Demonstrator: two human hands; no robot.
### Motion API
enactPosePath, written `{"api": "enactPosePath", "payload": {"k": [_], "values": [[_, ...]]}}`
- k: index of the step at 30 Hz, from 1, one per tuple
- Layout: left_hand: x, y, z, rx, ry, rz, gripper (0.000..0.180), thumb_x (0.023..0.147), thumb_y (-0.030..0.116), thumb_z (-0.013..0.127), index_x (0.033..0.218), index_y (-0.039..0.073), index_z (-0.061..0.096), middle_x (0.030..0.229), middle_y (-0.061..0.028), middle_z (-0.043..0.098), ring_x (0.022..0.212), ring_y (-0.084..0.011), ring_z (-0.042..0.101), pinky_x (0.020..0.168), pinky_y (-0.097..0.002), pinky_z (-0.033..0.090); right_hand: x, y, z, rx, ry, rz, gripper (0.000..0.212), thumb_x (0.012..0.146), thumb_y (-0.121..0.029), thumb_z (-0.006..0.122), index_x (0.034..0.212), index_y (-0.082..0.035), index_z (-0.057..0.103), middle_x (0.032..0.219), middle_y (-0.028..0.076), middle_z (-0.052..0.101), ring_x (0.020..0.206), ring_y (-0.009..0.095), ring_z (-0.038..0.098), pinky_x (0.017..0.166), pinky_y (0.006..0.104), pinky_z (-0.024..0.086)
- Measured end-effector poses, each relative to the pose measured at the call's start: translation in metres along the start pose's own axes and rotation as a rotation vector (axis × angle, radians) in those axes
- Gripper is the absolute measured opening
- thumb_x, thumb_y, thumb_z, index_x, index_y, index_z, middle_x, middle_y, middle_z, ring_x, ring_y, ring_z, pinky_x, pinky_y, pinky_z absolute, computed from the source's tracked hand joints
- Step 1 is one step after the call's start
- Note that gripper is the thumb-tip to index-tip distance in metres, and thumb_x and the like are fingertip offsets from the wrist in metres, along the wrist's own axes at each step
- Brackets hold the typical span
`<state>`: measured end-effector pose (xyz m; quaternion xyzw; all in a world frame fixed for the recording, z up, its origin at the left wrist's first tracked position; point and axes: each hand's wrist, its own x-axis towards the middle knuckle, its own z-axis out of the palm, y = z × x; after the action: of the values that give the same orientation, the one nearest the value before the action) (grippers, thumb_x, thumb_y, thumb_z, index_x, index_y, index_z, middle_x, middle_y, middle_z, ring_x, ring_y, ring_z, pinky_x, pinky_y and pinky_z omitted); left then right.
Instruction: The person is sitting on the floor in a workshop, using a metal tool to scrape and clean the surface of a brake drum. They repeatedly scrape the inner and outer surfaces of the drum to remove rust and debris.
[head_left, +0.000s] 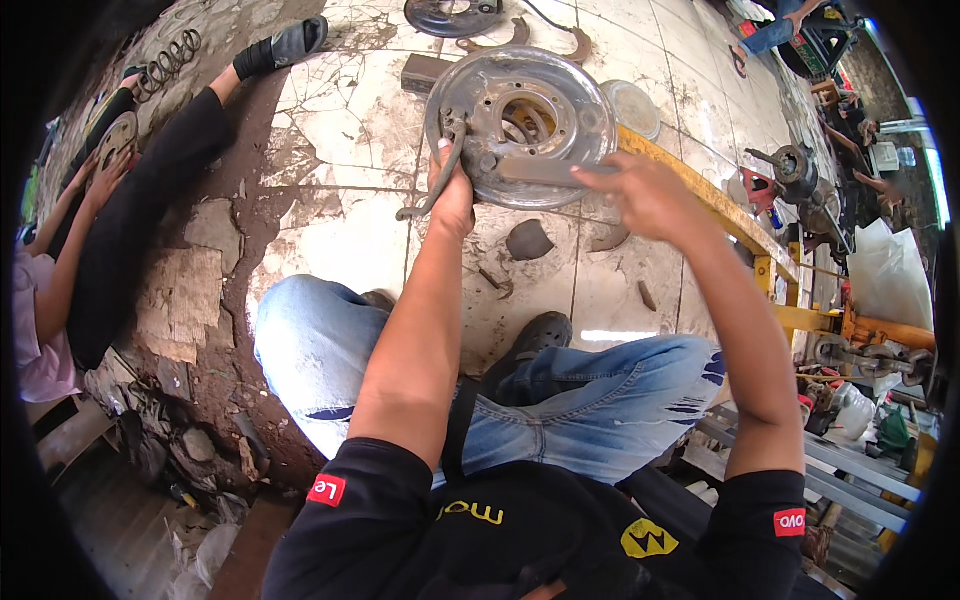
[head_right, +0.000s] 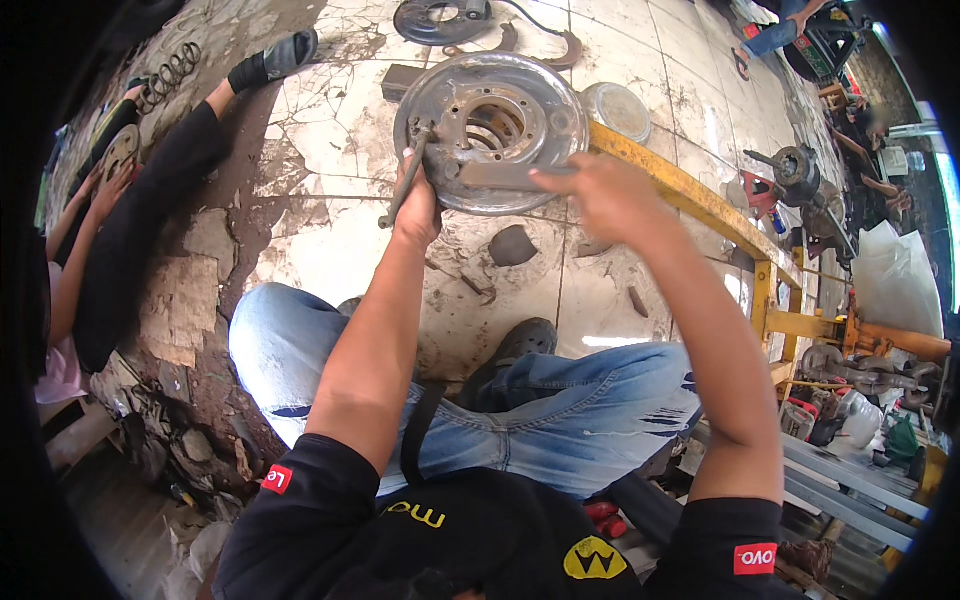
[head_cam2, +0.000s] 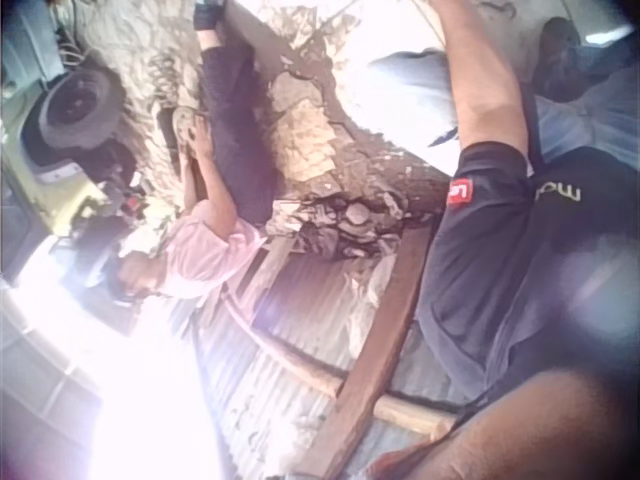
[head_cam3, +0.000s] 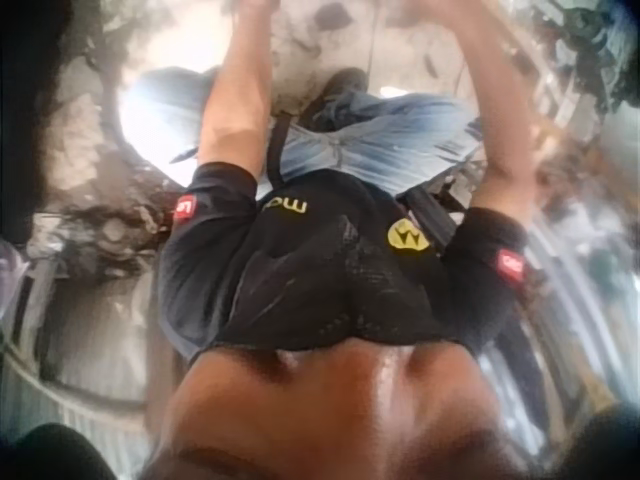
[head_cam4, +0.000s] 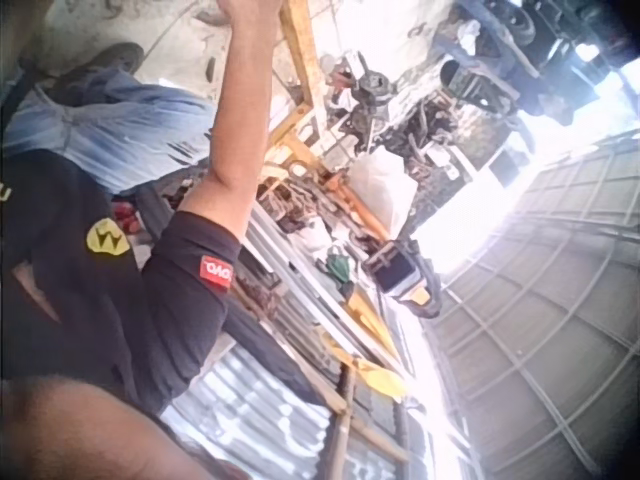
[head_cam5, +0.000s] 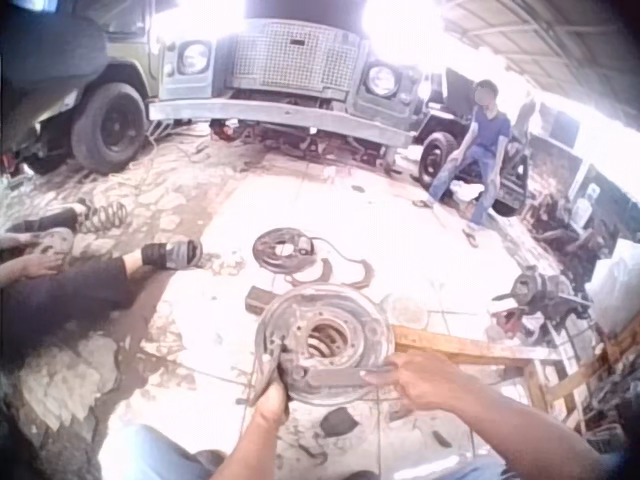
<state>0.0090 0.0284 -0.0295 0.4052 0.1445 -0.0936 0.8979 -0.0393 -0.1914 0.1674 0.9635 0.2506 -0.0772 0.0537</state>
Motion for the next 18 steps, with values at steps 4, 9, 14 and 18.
{"api": "enactPosePath", "payload": {"k": [4,9,14,18], "values": [[-0.015,0.016,0.01,-0.009,0.088,-0.006,0.056,0.106,0.047,0.037,0.143,0.006,0.039,0.136,-0.0155,0.052,0.125,-0.0261,0.052,0.107,-0.0416,0.043,0.006,0.036,-0.044,-0.249,-0.189,0.141,0.044,0.092,-0.017,0.062,0.13,-0.041,0.063,0.105,0.008,0.066,0.097,0.024,0.066,0.082,0.0401,0.056],[-0.001,0.003,0.004,-0.063,0.014,0.01,0.053,0.107,0.045,0.032,0.148,0.01,0.035,0.144,-0.0133,0.046,0.13,-0.0272,0.049,0.111,-0.0425,0.041,0.006,0.019,-0.022,-0.092,0.001,-0.085,0.047,0.093,-0.019,0.062,0.135,-0.04,0.059,0.125,0.009,0.064,0.106,0.026,0.065,0.087,0.0376,0.056],[-0.002,-0.002,-0.002,-0.017,0.032,0.008,0.053,0.107,0.045,0.033,0.148,0.011,0.035,0.144,-0.0131,0.046,0.129,-0.027,0.049,0.111,-0.0426,0.041,0.004,0.038,-0.032,-0.203,-0.157,0.116,0.055,0.091,-0.009,0.061,0.136,-0.04,0.057,0.12,0.009,0.065,0.102,0.027,0.065,0.09,0.0396,0.054],[-0.012,0.015,0.005,-0.067,0.02,0.004,0.054,0.107,0.045,0.035,0.148,0.01,0.036,0.143,-0.013,0.047,0.129,-0.0275,0.049,0.111,-0.0439,0.041,0.014,0.033,-0.071,-0.244,-0.116,0.138,0.054,0.088,-0.004,0.059,0.13,-0.037,0.064,0.113,0.014,0.067,0.096,0.033,0.067,0.084,0.0406,0.055]]}}
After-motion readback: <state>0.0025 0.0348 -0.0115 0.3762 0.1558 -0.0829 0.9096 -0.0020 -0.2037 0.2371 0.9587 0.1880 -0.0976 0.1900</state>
